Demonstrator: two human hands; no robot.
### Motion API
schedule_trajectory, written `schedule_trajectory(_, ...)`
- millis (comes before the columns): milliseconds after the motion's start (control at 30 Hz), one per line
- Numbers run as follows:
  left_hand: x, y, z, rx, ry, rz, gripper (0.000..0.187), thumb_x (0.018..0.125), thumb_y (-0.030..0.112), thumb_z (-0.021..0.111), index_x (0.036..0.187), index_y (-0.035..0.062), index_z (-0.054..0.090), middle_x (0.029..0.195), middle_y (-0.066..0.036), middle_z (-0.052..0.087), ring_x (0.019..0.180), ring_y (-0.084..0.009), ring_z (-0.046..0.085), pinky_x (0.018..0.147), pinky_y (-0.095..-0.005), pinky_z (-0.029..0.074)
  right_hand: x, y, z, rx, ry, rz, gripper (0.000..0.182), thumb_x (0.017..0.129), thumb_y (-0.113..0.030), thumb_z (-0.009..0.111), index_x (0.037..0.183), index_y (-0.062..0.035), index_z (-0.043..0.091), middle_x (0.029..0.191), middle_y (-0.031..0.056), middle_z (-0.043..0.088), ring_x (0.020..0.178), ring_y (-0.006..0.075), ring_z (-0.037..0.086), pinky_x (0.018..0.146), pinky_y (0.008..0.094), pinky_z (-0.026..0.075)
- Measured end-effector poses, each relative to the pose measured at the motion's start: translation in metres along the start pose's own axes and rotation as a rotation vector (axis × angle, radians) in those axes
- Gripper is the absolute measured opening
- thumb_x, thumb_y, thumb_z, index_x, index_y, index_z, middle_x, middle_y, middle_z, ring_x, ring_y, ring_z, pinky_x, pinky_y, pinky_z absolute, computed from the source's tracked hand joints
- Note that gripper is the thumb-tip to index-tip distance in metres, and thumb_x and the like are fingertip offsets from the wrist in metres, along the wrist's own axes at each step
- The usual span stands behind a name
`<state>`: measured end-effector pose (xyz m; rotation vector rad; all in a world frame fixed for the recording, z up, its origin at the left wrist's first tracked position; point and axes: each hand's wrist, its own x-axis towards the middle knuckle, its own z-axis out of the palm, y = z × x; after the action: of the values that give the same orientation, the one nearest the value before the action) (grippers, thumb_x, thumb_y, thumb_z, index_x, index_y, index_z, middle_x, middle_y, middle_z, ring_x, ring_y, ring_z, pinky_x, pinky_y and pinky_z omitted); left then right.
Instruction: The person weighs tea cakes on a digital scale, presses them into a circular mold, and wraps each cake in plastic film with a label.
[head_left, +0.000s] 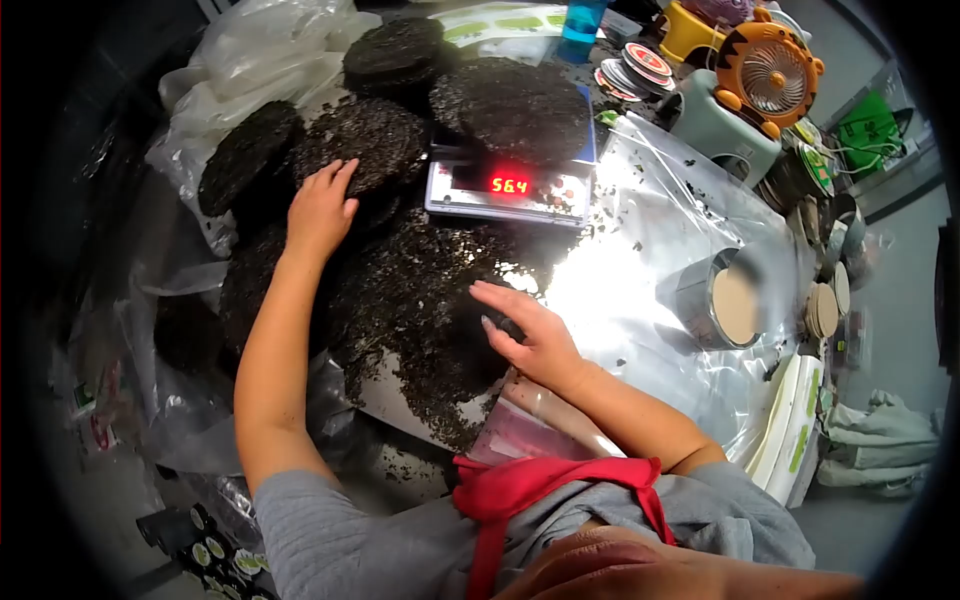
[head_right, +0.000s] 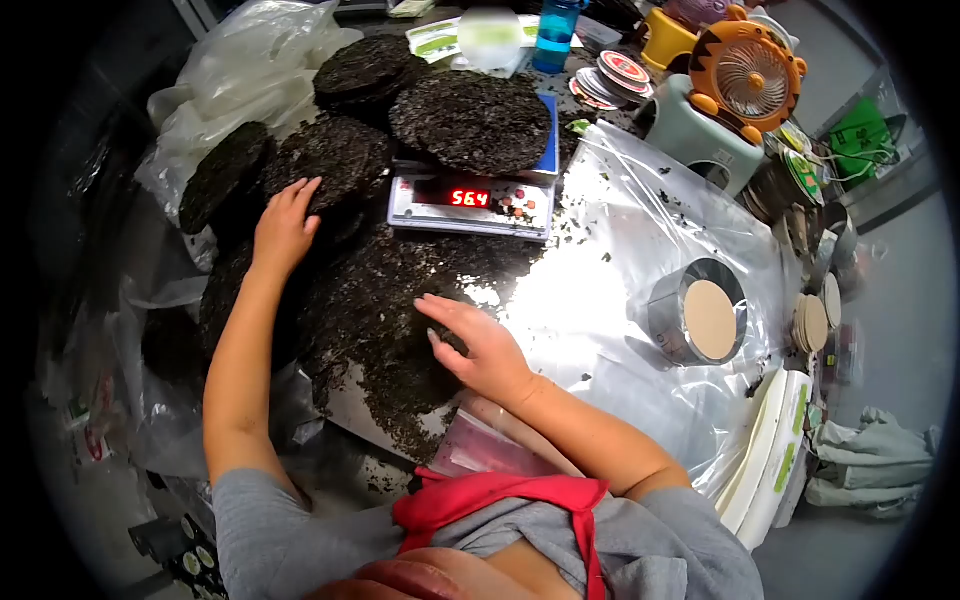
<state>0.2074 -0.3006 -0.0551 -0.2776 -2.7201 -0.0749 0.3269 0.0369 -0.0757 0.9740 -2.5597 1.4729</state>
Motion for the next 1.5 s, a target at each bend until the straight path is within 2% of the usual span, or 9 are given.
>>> schedule_trajectory(67, 0.0, 0.0, 0.004, 0.009, 0.029, -0.006, 0.06, 0.08, 0.011, 0.071, 0.138, 0.0153, 0.053, 0.133, -0.011, 0.057, 0.121, -0.0306, 0.055, 0.101, -0.0414, 0.048, 0.003, -0.002, -0.006, 0.116, 0.096, -0.001, 0.042, 0.088, -0.009, 0.066, 0.13, -0.0113, 0.062, 0.129, 0.0103, 0.064, 0.115, 0.028, 0.063, 0.097, 0.0329, 0.051)
schedule_trajectory(233, 0.002, 0.01, -0.001, 0.048, -0.005, -0.03, 0.058, 0.083, 0.014, 0.07, 0.138, 0.0154, 0.052, 0.135, -0.011, 0.056, 0.123, -0.031, 0.054, 0.102, -0.0418, 0.047, 0.005, 0.003, -0.018, 0.162, -0.082, -0.079, 0.045, 0.086, -0.005, 0.066, 0.13, -0.0116, 0.062, 0.132, 0.0119, 0.063, 0.118, 0.0288, 0.062, 0.099, 0.0353, 0.05)
schedule_trajectory(500, 0.02, 0.029, -0.033, 0.101, -0.122, -0.026, 0.063, 0.083, 0.047, 0.074, 0.132, 0.0102, 0.058, 0.133, -0.014, 0.057, 0.118, -0.0357, 0.057, 0.095, -0.0441, 0.05, 0.154, 0.017, -0.118, -0.338, 0.541, -0.679, 0.051, 0.079, -0.001, 0.071, 0.128, -0.0165, 0.065, 0.124, 0.0117, 0.065, 0.111, 0.0307, 0.064, 0.095, 0.0372, 0.052)
schedule_trajectory(667, 0.021, 0.055, -0.046, 0.037, 0.148, 0.094, 0.037, 0.088, 0.028, 0.072, 0.117, 0.0069, 0.064, 0.115, -0.012, 0.064, 0.104, -0.0339, 0.061, 0.085, -0.0415, 0.05, 0.151, 0.072, -0.09, -0.503, 0.161, -0.423, 0.078, 0.078, -0.035, 0.079, 0.147, -0.0223, 0.045, 0.156, 0.0141, 0.035, 0.146, 0.0341, 0.031, 0.117, 0.0609, 0.019)
schedule_trajectory(800, -0.027, 0.123, -0.062, -0.35, -0.09, 0.128, 0.016, 0.087, 0.013, 0.07, 0.103, 0.0082, 0.07, 0.096, -0.011, 0.068, 0.087, -0.0314, 0.064, 0.077, -0.0388, 0.051, 0.079, 0.055, -0.08, -0.301, 0.21, -0.283, 0.045, 0.078, -0.011, 0.072, 0.122, -0.0201, 0.068, 0.136, 0.0057, 0.059, 0.128, 0.0247, 0.054, 0.117, 0.056, 0.025)
schedule_trajectory(933, -0.108, 0.173, -0.045, -0.354, -0.454, 0.295, 0.075, 0.079, 0.044, 0.077, 0.142, 0.0129, 0.05, 0.144, -0.013, 0.048, 0.135, -0.033, 0.044, 0.113, -0.0556, 0.029, 0.03, 0.063, -0.083, -0.194, 0.175, -0.064, 0.036, 0.08, -0.004, 0.066, 0.114, -0.0147, 0.071, 0.123, 0.0063, 0.067, 0.116, 0.0242, 0.062, 0.11, 0.0486, 0.037)
schedule_trajectory(1067, -0.17, 0.187, -0.03, -0.357, -0.38, 0.226, 0.087, 0.078, 0.051, 0.076, 0.147, 0.0113, 0.041, 0.152, -0.022, 0.034, 0.141, -0.0412, 0.033, 0.115, -0.0638, 0.019, 0.009, 0.043, -0.101, -0.095, 0.283, 0.182, 0.03, 0.086, 0.001, 0.06, 0.111, -0.0104, 0.073, 0.106, 0.0089, 0.073, 0.095, 0.0235, 0.07, 0.086, 0.0311, 0.055)
schedule_trajectory(1167, -0.211, 0.185, 0.004, -0.242, -0.281, 0.056, 0.094, 0.082, 0.052, 0.072, 0.15, 0.0001, 0.033, 0.155, -0.028, 0.027, 0.144, -0.0446, 0.027, 0.115, -0.0644, 0.017, 0.004, 0.022, -0.089, -0.031, 0.156, 0.239, 0.029, 0.086, -0.004, 0.062, 0.113, -0.0091, 0.071, 0.106, 0.0096, 0.072, 0.098, 0.0237, 0.07, 0.087, 0.0327, 0.055)
schedule_trajectory(1500, -0.172, 0.186, 0.047, -0.396, -0.124, -0.062, 0.072, 0.093, 0.031, 0.065, 0.151, 0.0035, 0.032, 0.154, -0.019, 0.034, 0.144, -0.0383, 0.029, 0.117, -0.0566, 0.022, -0.021, 0.037, 0.005, -0.533, -0.358, -0.009, 0.065, 0.077, -0.022, 0.076, 0.136, -0.0062, 0.053, 0.148, 0.016, 0.046, 0.135, 0.029, 0.047, 0.11, 0.0534, 0.036)
